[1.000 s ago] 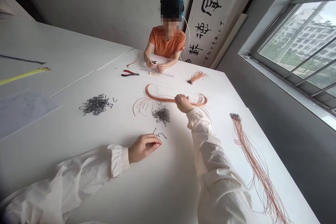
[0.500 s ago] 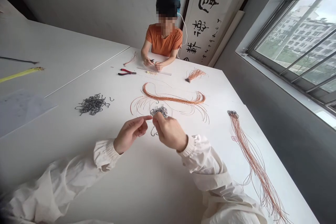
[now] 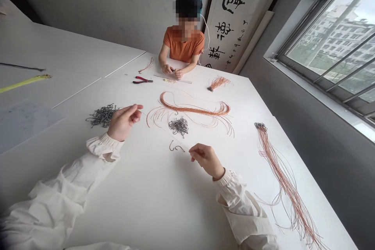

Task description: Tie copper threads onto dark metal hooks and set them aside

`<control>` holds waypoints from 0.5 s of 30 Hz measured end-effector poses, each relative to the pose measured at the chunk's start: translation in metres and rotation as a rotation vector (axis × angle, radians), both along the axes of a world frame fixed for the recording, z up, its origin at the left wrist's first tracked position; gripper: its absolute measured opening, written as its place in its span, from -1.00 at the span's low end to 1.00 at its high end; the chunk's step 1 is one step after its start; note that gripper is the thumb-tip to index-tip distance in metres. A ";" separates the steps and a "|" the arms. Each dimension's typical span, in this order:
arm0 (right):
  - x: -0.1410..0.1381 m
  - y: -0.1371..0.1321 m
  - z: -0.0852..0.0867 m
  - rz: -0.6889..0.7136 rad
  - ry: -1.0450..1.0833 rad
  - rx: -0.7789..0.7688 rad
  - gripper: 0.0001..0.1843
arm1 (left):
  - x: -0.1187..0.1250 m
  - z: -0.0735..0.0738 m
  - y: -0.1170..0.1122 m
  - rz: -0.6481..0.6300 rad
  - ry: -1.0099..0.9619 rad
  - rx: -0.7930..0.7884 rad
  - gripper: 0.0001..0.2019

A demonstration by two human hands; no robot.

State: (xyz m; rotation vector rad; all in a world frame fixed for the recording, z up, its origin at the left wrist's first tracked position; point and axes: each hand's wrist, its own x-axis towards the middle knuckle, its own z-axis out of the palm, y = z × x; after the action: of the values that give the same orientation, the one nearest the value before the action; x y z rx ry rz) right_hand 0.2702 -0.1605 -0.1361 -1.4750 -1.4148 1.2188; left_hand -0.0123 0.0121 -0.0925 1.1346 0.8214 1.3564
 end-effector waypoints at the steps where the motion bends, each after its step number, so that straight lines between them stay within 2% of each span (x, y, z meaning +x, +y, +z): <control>1: 0.005 -0.002 -0.002 -0.028 0.016 -0.001 -0.69 | -0.005 0.000 0.006 0.027 -0.008 0.003 -0.75; 5: 0.015 -0.005 -0.005 -0.097 0.074 0.010 -0.66 | -0.021 0.006 0.024 0.098 -0.018 0.006 -0.81; 10: 0.011 -0.002 -0.008 -0.110 0.105 0.024 -0.63 | -0.039 0.014 0.033 0.196 -0.015 0.039 -0.81; 15: -0.001 0.000 -0.014 -0.074 0.114 0.033 -0.62 | -0.061 0.021 0.045 0.364 0.161 0.128 -0.71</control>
State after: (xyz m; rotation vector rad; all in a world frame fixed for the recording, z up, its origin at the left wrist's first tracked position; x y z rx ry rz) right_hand 0.2692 -0.1609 -0.1498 -1.4003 -1.2874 1.2087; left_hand -0.0730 0.0573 -0.0718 1.2466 1.1108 1.6501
